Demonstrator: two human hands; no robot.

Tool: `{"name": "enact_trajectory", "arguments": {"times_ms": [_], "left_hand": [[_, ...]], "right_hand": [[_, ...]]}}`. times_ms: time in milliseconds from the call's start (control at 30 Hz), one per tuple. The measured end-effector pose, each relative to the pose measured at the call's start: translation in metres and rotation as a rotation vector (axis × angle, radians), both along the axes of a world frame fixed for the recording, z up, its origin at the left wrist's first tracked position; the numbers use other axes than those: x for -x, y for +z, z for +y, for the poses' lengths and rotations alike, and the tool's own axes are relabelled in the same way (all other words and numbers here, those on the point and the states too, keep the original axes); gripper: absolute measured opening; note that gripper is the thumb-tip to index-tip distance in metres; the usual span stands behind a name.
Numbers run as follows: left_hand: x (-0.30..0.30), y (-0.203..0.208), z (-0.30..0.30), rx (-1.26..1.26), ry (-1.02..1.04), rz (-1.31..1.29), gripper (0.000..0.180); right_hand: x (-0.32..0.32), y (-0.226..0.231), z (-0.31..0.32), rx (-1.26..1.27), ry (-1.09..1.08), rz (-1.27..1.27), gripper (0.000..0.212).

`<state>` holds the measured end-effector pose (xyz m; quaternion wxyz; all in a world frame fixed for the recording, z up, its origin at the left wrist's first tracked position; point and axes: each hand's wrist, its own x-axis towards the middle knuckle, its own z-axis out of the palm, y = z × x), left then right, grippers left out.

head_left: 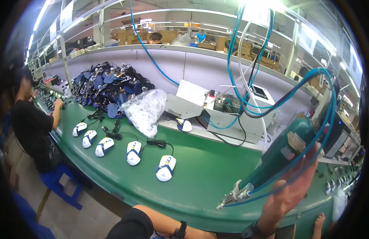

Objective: Using a pneumatic screwdriver to secure screws onto the bottom plates of computer mice on an assembly line.

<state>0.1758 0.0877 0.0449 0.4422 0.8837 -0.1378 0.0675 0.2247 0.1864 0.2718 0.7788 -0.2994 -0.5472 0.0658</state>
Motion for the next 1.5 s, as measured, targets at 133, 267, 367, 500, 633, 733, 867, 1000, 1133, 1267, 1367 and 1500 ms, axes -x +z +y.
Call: {"name": "enact_trajectory", "arguments": {"times_ms": [133, 267, 367, 500, 633, 733, 867, 1000, 1133, 1267, 1367, 1500], "left_hand": [[0.007, 0.009, 0.026, -0.013, 0.039, -0.003, 0.017], [0.015, 0.017, 0.047, -0.016, 0.095, 0.011, 0.017], [0.023, 0.024, 0.062, -0.013, 0.124, 0.025, 0.017], [0.042, 0.03, 0.068, -0.005, 0.208, 0.04, 0.017], [0.051, 0.045, 0.064, -0.025, 0.25, 0.029, 0.018], [0.051, 0.059, 0.056, -0.054, 0.255, 0.007, 0.018], [0.044, 0.08, 0.036, -0.116, 0.213, -0.019, 0.018], [0.023, 0.105, 0.015, -0.182, 0.121, -0.013, 0.018], [-0.005, 0.124, 0.005, -0.208, 0.047, 0.034, 0.018], [0.009, 0.114, -0.006, -0.299, 0.559, 0.002, 0.018], [0.046, 0.108, 0.052, -0.695, 1.042, 0.06, 0.026], [0.09, 0.118, 0.103, -0.956, 1.547, 0.432, 0.053]], "right_hand": [[-0.007, -0.013, 0.025, 0.216, 0.239, 0.123, 0.104], [-0.008, -0.016, 0.053, 0.372, 0.936, 0.148, 0.077], [-0.01, -0.019, 0.064, 0.489, 0.886, 0.091, 0.064], [0.015, -0.003, 0.065, 0.56, 0.512, 0.026, 0.056], [0.014, 0.003, 0.058, 0.428, 0.41, 0.08, 0.052], [0.015, 0.016, 0.037, 0.447, 0.374, 0.132, 0.05], [-0.006, 0.024, 0.007, 0.457, 0.326, 0.112, 0.052], [-0.034, 0.025, -0.014, 0.375, 0.402, 0.185, 0.053], [-0.078, 0.027, -0.014, 0.34, 0.614, 0.248, 0.054], [-0.119, 0.042, -0.039, 0.33, 0.499, 0.124, 0.051], [-0.142, 0.034, -0.036, 0.372, 0.407, 0.065, 0.039], [-0.148, 0.037, -0.037, 0.335, 0.372, 0.105, 0.043]]}}
